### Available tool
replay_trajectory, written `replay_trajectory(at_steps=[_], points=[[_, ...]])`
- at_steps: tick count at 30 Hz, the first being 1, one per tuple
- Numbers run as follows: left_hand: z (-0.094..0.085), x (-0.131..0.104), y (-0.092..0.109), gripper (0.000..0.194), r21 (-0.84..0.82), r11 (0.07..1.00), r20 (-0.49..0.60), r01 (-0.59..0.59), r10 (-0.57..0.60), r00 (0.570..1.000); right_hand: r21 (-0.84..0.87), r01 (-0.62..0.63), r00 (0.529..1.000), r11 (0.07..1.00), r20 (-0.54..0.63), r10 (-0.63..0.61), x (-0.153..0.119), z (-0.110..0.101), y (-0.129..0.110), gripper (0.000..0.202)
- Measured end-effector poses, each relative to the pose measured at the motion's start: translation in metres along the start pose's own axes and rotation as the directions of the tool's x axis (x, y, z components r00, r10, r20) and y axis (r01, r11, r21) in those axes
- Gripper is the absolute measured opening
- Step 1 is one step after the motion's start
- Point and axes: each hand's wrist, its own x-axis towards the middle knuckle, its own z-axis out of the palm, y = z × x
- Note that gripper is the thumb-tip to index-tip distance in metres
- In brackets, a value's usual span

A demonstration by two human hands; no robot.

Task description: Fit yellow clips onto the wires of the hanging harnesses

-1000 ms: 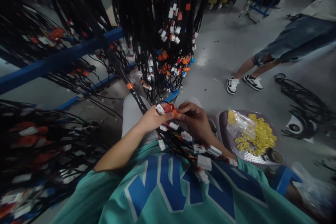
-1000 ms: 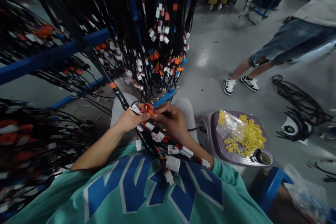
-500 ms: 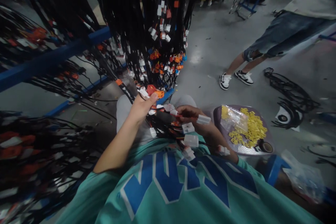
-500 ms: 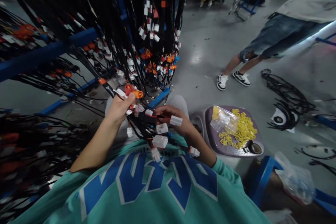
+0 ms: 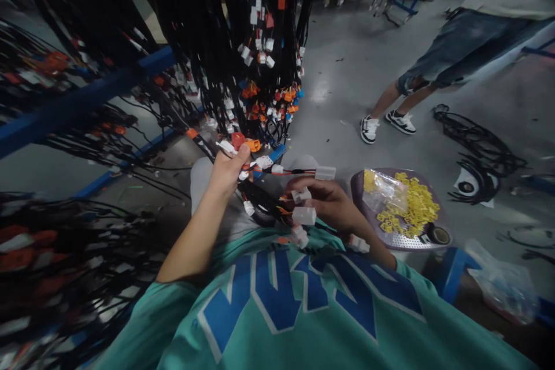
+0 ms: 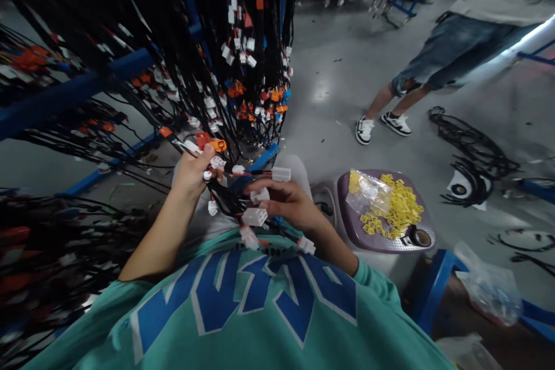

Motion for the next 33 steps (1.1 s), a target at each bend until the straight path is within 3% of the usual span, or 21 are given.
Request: replay_trajectory(at_steps=[6,12,17,21,23,26,30,33], points=[[-0.010,-0.012,-0.006,0.056,0.019,1.000,0.075,0.012,-0.014,0.997,0.023,0.104,0.976,0.994,-0.193,-0.098,0.012,0.001,0.010,0.023],[-0.018,-0.020,-0.002,0.056,0.077,0.986,0.253,0.146,-0.161,0.954,-0.070,0.174,0.960,0.982,-0.211,-0.185,0.021,0.004,0.010,0.019],[-0.022,-0.019,0.014,0.046,0.194,0.950,0.436,0.247,-0.308,0.846,-0.296,0.233,0.944,0.926,-0.159,-0.288,0.023,0.005,0.011,0.021],[-0.021,-0.018,0.026,0.050,0.201,0.920,0.568,0.337,-0.389,0.725,-0.525,0.285,0.923,0.802,-0.077,-0.378,0.023,0.008,0.008,0.022],[-0.018,-0.018,0.029,0.050,0.208,0.916,0.610,0.343,-0.395,0.687,-0.595,0.306,0.914,0.743,-0.034,-0.404,0.024,0.009,0.006,0.023],[-0.012,-0.020,0.031,0.041,0.199,0.926,0.561,0.321,-0.376,0.737,-0.682,0.344,0.893,0.645,0.025,-0.449,0.025,0.011,0.005,0.024],[-0.004,-0.025,0.032,0.039,0.151,0.914,0.458,0.376,-0.402,0.793,-0.749,0.410,0.853,0.520,0.113,-0.510,0.028,0.009,0.007,0.019],[-0.002,-0.026,0.031,0.036,0.142,0.919,0.444,0.369,-0.392,0.806,-0.754,0.400,0.861,0.521,0.114,-0.496,0.031,0.008,0.012,0.016]])
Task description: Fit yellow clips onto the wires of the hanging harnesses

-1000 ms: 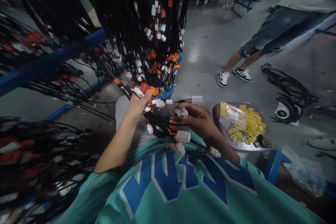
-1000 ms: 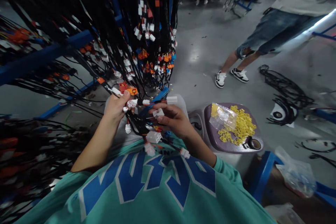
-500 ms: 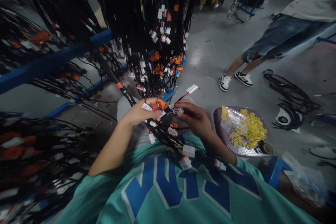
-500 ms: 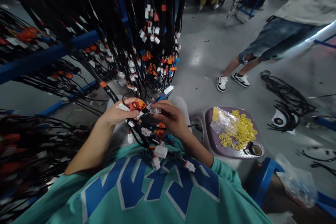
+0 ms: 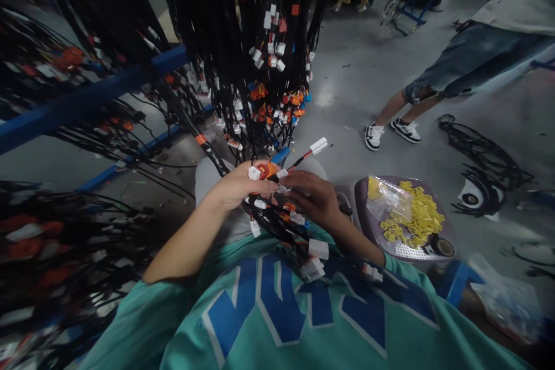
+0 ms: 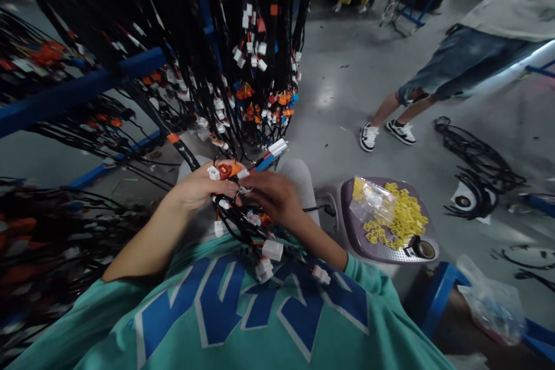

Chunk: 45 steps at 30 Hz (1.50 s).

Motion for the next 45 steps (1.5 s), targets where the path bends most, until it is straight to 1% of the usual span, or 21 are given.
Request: replay_trajectory(at_steps=[6,11,14,16,17,18,19,20,21,22,23,24,25,27,29,32,34,36,40,43,45], points=[[-0.002,0.004,-0.005,0.038,0.059,0.998,-0.039,-0.019,0.021,0.999,0.184,-0.126,0.990,0.975,-0.035,0.134,-0.006,0.006,0.009,0.011],[0.001,0.009,-0.009,0.040,0.066,0.996,-0.056,-0.055,0.059,0.997,0.234,-0.197,0.978,0.952,-0.013,0.206,-0.008,0.007,0.009,0.010],[0.002,0.011,-0.009,0.039,0.078,0.992,-0.070,-0.094,0.100,0.993,0.286,-0.249,0.964,0.925,-0.015,0.264,-0.015,-0.001,0.015,0.021],[0.001,0.012,-0.010,0.040,0.094,0.991,-0.113,-0.098,0.109,0.988,0.285,-0.349,0.931,0.893,-0.002,0.365,-0.028,-0.013,0.027,0.022],[0.000,0.012,-0.010,0.041,0.103,0.990,-0.140,-0.094,0.108,0.984,0.238,-0.422,0.903,0.875,0.020,0.430,-0.038,-0.020,0.035,0.020],[-0.001,0.012,-0.010,0.042,0.110,0.990,-0.166,-0.092,0.110,0.980,0.146,-0.507,0.861,0.850,0.047,0.506,-0.051,-0.029,0.044,0.018],[-0.003,0.012,-0.010,0.042,0.117,0.989,-0.186,-0.091,0.112,0.976,0.000,-0.590,0.805,0.807,0.063,0.589,-0.066,-0.038,0.053,0.017],[-0.005,0.012,-0.010,0.043,0.124,0.988,-0.198,-0.092,0.116,0.973,-0.182,-0.665,0.730,0.724,0.047,0.682,-0.083,-0.048,0.062,0.015],[-0.007,0.011,-0.010,0.043,0.132,0.987,-0.201,-0.094,0.119,0.972,-0.360,-0.728,0.631,0.583,-0.020,0.775,-0.101,-0.058,0.070,0.014],[-0.008,0.011,-0.010,0.042,0.140,0.986,-0.196,-0.094,0.120,0.973,-0.496,-0.767,0.524,0.407,-0.118,0.844,-0.119,-0.069,0.078,0.016],[-0.009,0.011,-0.010,0.042,0.150,0.985,-0.190,-0.090,0.118,0.975,-0.532,-0.793,0.452,0.296,-0.189,0.872,-0.137,-0.079,0.085,0.018],[-0.009,0.011,-0.009,0.042,0.158,0.984,-0.186,-0.085,0.114,0.976,-0.541,-0.814,0.394,0.211,-0.248,0.885,-0.153,-0.088,0.091,0.021],[-0.008,0.011,-0.008,0.041,0.163,0.984,-0.187,-0.077,0.107,0.977,-0.535,-0.834,0.343,0.139,-0.305,0.888,-0.168,-0.097,0.097,0.024],[-0.006,0.012,-0.006,0.040,0.168,0.984,-0.198,-0.065,0.098,0.975,-0.499,-0.866,0.266,0.032,-0.404,0.875,-0.189,-0.111,0.109,0.028],[-0.002,0.013,-0.003,0.039,0.171,0.983,-0.202,-0.066,0.100,0.974,-0.458,-0.888,0.220,-0.034,-0.490,0.843,-0.199,-0.121,0.124,0.032],[0.003,0.014,-0.001,0.036,0.174,0.983,-0.207,-0.062,0.099,0.973,-0.396,-0.916,0.187,-0.071,-0.575,0.797,-0.197,-0.129,0.151,0.036],[0.005,0.013,0.000,0.036,0.181,0.983,-0.236,-0.042,0.084,0.968,-0.349,-0.932,0.149,-0.095,-0.612,0.776,-0.191,-0.131,0.168,0.037],[0.006,0.012,-0.001,0.036,0.189,0.981,-0.277,-0.034,0.087,0.957,-0.296,-0.947,0.098,-0.128,-0.640,0.762,-0.186,-0.130,0.182,0.038],[0.003,0.011,-0.004,0.032,0.186,0.981,-0.319,-0.046,0.105,0.942,-0.213,-0.960,0.009,-0.180,-0.669,0.744,-0.182,-0.127,0.196,0.037],[0.001,0.011,-0.004,0.030,0.198,0.980,-0.300,-0.033,0.093,0.949,-0.186,-0.964,-0.013,-0.188,-0.675,0.738,-0.182,-0.126,0.195,0.037],[0.001,0.011,-0.005,0.030,0.199,0.979,-0.290,-0.034,0.092,0.953,-0.197,-0.964,0.001,-0.177,-0.671,0.741,-0.183,-0.128,0.192,0.036]])
